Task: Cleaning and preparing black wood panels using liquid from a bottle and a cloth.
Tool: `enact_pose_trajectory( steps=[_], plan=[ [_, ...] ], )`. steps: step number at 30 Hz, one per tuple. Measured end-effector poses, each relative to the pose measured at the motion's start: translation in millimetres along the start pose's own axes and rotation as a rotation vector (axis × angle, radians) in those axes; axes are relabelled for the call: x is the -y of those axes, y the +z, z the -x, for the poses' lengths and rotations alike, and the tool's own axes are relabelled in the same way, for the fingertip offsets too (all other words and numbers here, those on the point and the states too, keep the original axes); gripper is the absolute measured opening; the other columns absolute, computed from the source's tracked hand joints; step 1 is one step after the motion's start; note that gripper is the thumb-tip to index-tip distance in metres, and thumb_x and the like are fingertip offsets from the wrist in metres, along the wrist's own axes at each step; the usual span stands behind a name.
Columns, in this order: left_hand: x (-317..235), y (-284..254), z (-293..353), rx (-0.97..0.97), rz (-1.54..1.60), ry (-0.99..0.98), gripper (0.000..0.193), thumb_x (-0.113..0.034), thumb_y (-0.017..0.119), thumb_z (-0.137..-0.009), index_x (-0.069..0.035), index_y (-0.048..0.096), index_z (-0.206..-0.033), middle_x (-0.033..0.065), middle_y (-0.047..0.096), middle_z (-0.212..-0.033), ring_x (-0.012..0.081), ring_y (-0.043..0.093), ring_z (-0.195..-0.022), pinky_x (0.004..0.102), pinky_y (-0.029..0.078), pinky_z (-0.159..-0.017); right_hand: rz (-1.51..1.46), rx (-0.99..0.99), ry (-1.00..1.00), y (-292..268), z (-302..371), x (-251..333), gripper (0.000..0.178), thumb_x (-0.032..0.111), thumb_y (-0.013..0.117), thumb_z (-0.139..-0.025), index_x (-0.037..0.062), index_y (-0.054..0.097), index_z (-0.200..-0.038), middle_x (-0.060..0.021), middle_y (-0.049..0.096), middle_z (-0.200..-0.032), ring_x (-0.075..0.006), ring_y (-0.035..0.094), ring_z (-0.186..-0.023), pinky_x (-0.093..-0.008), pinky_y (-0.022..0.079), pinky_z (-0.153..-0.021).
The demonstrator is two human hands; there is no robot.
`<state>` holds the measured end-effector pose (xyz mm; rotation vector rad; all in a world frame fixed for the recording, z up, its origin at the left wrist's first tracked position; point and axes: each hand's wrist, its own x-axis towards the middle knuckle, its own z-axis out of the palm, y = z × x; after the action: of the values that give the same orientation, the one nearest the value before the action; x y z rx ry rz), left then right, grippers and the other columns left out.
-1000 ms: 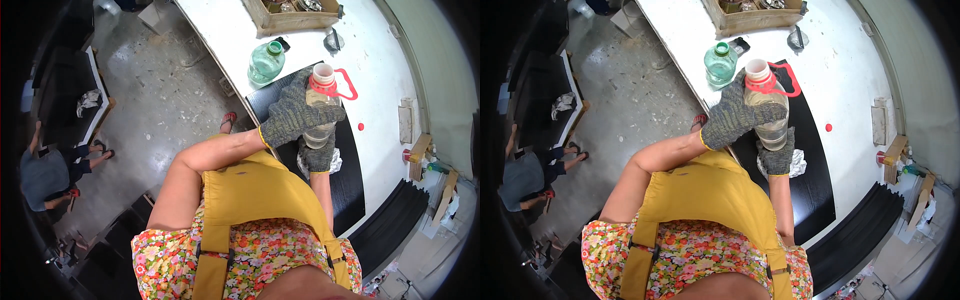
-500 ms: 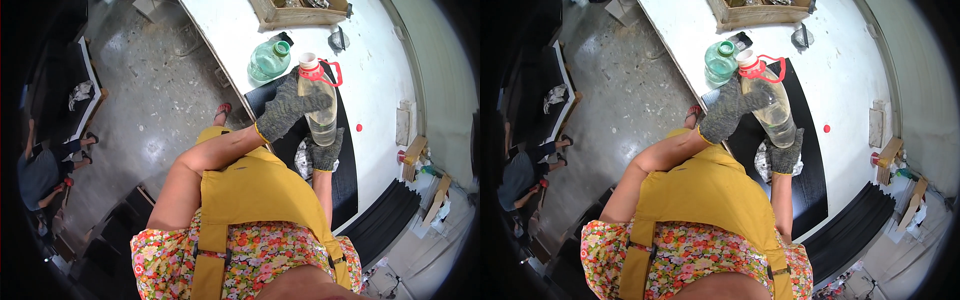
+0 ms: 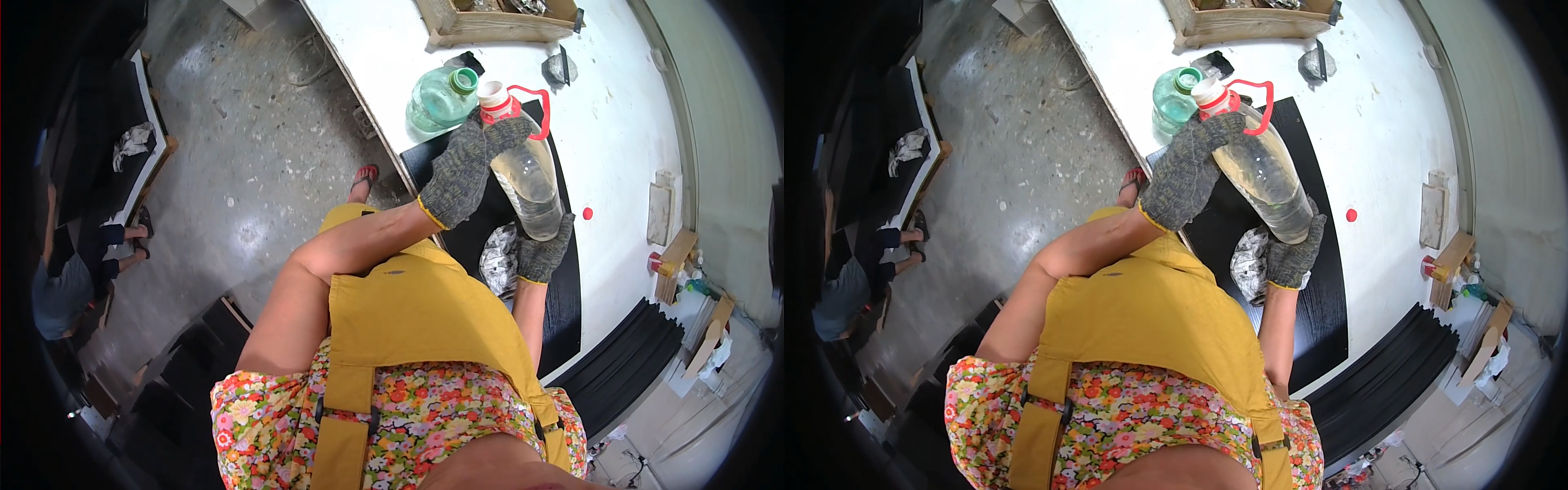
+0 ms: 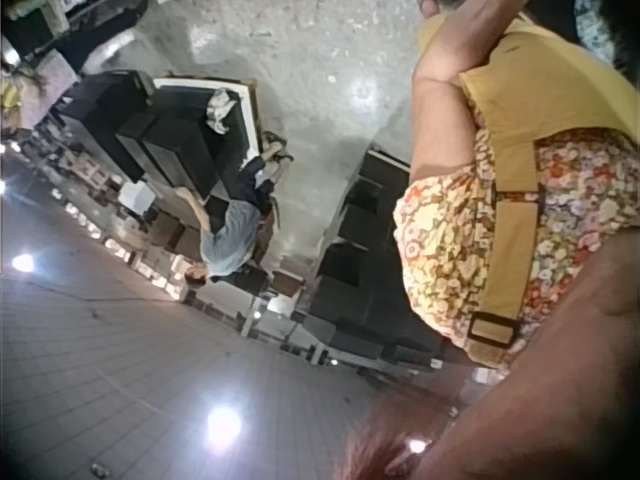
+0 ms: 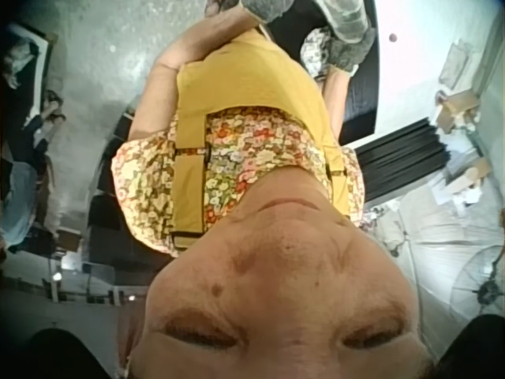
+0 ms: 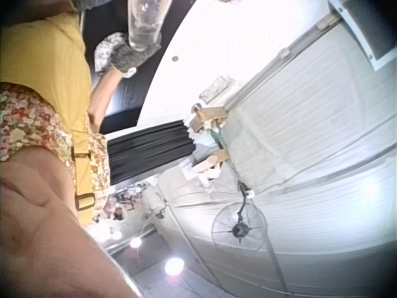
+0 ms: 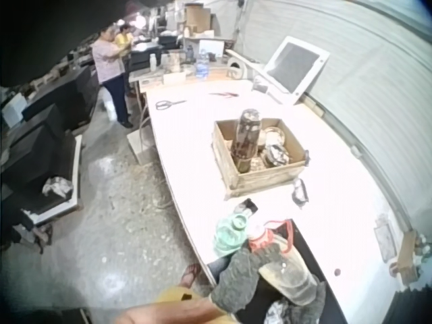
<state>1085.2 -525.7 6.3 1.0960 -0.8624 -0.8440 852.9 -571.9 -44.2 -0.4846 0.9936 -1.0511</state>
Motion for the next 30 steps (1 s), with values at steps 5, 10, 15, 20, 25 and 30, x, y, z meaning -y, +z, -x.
enact_pose_trajectory(
  steps=[5,10,15,20,25,30],
  plan=[
    [-0.8,3.8,-1.3,-0.079,0.015,0.029,0.033,0.000,0.049,-0.088,-0.006,0.058,-0.119,0.0116,0.059,-0.117,0.0227,0.057,-0.107,0.0330,0.046,-0.093,0.065,-0.022,-0.045,9.9,5.7,11.3,0.055,0.044,0.042,-0.095,0.0017,0.046,-0.130,-0.0140,0.053,-0.127,-0.0281,0.051,-0.116,-0.0418,0.043,-0.097],
    [-8.0,4.3,-5.0,-0.091,-0.287,0.230,0.034,-0.006,0.046,-0.090,-0.009,0.060,-0.120,0.0147,0.059,-0.116,0.0261,0.059,-0.103,0.0346,0.048,-0.089,0.100,-0.058,-0.103,19.1,12.6,19.8,0.056,0.044,0.044,-0.096,0.0010,0.044,-0.131,-0.0144,0.052,-0.128,-0.0285,0.052,-0.116,-0.0420,0.044,-0.096],
    [-9.1,3.0,-6.1,-0.065,-0.235,0.155,0.034,-0.007,0.045,-0.090,-0.009,0.059,-0.121,0.0158,0.059,-0.118,0.0274,0.059,-0.105,0.0354,0.047,-0.091,0.128,-0.098,-0.099,26.2,11.4,23.6,0.055,0.044,0.044,-0.096,0.0010,0.045,-0.130,-0.0142,0.053,-0.127,-0.0280,0.052,-0.115,-0.0414,0.044,-0.095],
    [22.0,7.5,-3.6,-0.134,-0.367,0.193,0.034,-0.008,0.044,-0.091,-0.009,0.059,-0.121,0.0160,0.059,-0.118,0.0268,0.058,-0.106,0.0355,0.046,-0.093,0.122,-0.060,-0.114,32.0,15.4,26.1,0.051,0.041,0.045,-0.095,-0.0001,0.053,-0.124,-0.0133,0.059,-0.121,-0.0261,0.056,-0.112,-0.0414,0.043,-0.098],
    [18.5,5.5,-3.4,-0.141,-0.389,0.120,0.033,-0.007,0.042,-0.092,-0.008,0.059,-0.120,0.0151,0.059,-0.118,0.0258,0.058,-0.107,0.0348,0.046,-0.094,0.127,-0.106,-0.151,32.5,17.8,29.1,0.046,0.039,0.043,-0.096,0.0018,0.052,-0.123,-0.0123,0.057,-0.124,-0.0265,0.054,-0.114,-0.0412,0.042,-0.099],
    [-7.4,2.0,-5.6,-0.129,-0.187,0.172,0.033,-0.005,0.041,-0.091,-0.008,0.059,-0.119,0.0144,0.059,-0.117,0.0241,0.057,-0.108,0.0340,0.045,-0.095,0.172,-0.072,-0.195,32.5,18.7,32.0,0.048,0.039,0.045,-0.096,0.0011,0.049,-0.126,-0.0136,0.055,-0.126,-0.0276,0.052,-0.116,-0.0417,0.042,-0.099]
  ],
)
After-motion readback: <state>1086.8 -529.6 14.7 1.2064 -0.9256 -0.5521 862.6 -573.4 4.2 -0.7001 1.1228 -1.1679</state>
